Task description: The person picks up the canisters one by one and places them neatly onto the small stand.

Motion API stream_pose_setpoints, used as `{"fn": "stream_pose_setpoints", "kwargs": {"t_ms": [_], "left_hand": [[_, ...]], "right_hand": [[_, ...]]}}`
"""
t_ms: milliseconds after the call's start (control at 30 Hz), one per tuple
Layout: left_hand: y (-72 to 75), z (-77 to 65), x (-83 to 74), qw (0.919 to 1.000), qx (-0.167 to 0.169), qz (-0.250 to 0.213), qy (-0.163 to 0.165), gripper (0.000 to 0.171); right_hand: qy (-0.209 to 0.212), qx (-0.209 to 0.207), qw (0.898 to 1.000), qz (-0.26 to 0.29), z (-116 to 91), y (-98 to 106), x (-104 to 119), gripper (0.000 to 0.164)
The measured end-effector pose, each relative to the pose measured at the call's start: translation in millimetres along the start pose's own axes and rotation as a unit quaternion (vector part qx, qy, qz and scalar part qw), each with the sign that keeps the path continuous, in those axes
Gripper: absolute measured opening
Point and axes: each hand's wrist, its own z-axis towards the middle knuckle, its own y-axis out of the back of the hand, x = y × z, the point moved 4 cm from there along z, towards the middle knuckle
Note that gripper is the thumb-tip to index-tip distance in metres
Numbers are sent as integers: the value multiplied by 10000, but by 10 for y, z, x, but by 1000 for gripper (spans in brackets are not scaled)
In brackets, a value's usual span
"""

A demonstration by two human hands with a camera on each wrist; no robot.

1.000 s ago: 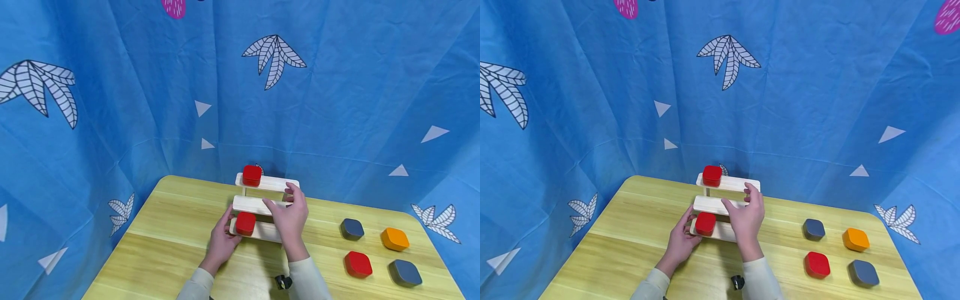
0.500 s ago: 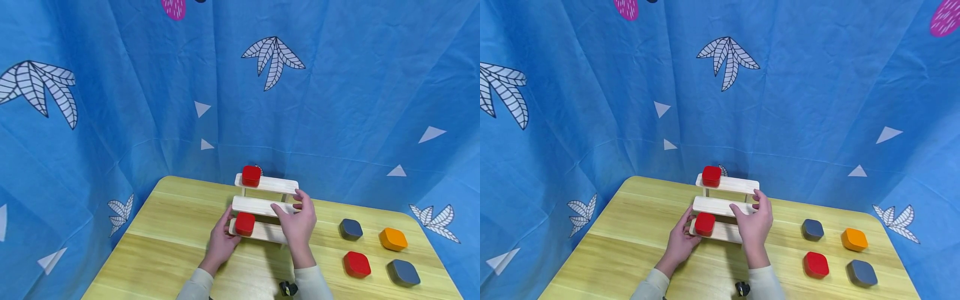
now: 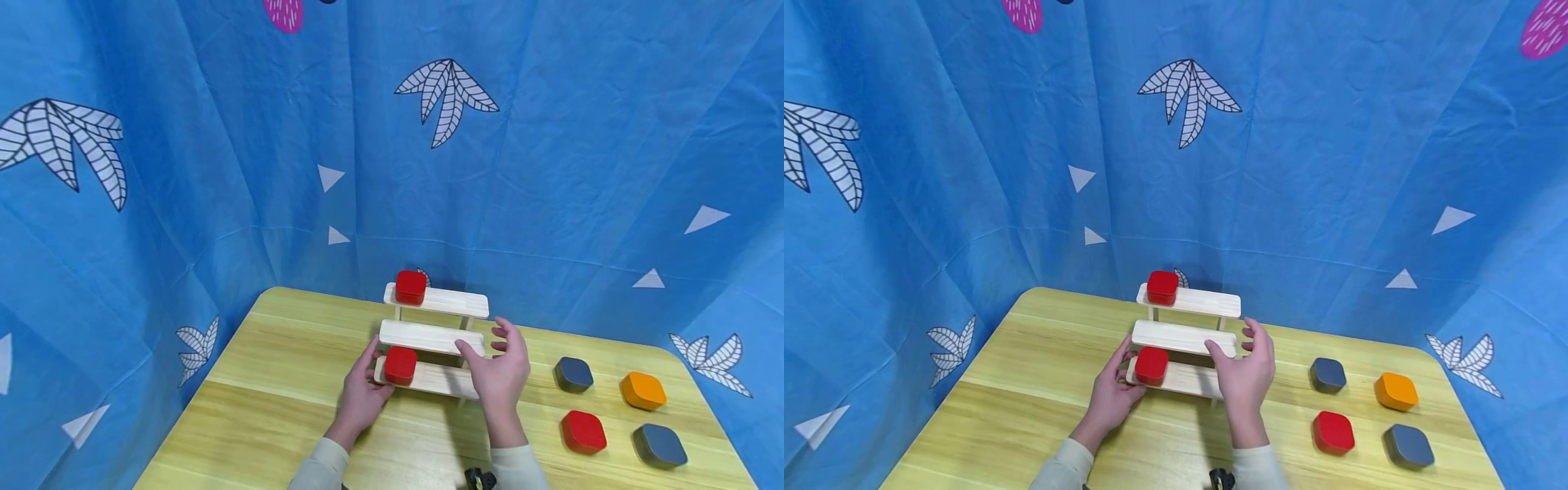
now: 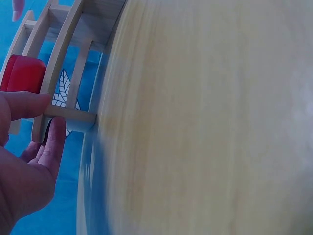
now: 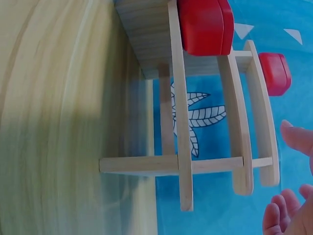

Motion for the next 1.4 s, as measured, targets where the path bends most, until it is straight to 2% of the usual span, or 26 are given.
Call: {"fn": "stream_pose_setpoints", "kwargs": {"t_ms": [333,767,1100,1400], "left_hand": [[-3,-2,-12,10000,4,46,32,103],[-3,-2,0,9999,-29,52,94,104],[-3,14,-11,9998,-24,117,170,105],[-5,5,-21,9997,-33,122,220,103]], "right_hand": [[-4,-101,9999,-2,-38,104,-73,74],[-217,-235,9986,-414,-128,259,-208,74],[-209,-358,9982,-424,-177,362,-291,70],[-577,-443,9955,-612,-247,512,-343,70]]}}
